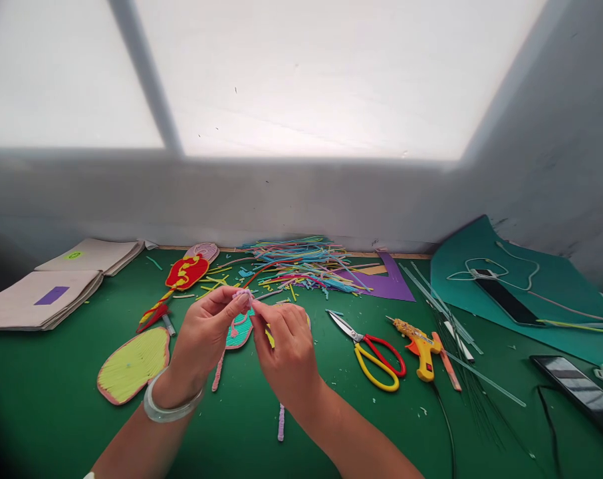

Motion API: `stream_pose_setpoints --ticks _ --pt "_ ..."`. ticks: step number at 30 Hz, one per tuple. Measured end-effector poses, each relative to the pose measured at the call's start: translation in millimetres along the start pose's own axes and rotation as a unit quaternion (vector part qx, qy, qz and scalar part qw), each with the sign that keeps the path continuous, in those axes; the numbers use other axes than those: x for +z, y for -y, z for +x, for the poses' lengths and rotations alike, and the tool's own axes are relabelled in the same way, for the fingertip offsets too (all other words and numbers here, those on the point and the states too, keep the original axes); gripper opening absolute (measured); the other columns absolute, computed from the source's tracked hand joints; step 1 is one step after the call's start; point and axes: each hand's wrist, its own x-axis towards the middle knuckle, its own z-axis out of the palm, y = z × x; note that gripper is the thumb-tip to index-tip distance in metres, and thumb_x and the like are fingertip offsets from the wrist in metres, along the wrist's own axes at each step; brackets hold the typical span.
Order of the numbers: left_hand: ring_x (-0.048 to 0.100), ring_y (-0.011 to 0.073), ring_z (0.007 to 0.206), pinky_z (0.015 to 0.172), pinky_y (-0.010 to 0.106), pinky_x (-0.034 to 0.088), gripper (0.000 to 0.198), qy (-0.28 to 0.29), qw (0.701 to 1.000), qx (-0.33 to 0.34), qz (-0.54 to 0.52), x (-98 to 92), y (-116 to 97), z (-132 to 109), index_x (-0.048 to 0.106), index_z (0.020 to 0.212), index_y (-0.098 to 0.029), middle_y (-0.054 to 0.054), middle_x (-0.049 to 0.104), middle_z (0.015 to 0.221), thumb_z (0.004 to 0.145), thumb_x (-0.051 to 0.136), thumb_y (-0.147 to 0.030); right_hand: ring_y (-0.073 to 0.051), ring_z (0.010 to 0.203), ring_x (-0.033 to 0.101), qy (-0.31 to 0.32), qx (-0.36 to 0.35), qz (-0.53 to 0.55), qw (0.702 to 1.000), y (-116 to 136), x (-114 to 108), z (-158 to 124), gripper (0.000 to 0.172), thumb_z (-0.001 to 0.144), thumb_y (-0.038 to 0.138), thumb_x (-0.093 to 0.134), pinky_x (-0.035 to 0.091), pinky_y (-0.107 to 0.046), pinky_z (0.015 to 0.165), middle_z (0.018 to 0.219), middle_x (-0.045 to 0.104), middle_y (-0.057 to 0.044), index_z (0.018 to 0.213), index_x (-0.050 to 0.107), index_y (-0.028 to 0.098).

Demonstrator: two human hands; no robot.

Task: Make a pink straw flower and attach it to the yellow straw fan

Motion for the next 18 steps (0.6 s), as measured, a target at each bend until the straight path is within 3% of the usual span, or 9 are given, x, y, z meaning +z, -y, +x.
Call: stream_pose_setpoints --ticks 18 --pt "0.063 0.0100 0.072 0.069 0.019 0.050 0.020 -0.008 1.000 0.004 -0.004 -0.2 5.8 -0.7 0.073 0.080 -0.018 -0.001 0.071 0.076 0.073 0.080 -0.035 -0.015 0.076 0.062 -0.018 -0.023 -0.012 1.000 0.9 0.1 2.0 0.020 0.089 0.008 0.061 0.050 -0.032 0.073 0.084 0.069 -0.003 0.105 0.063 0.021"
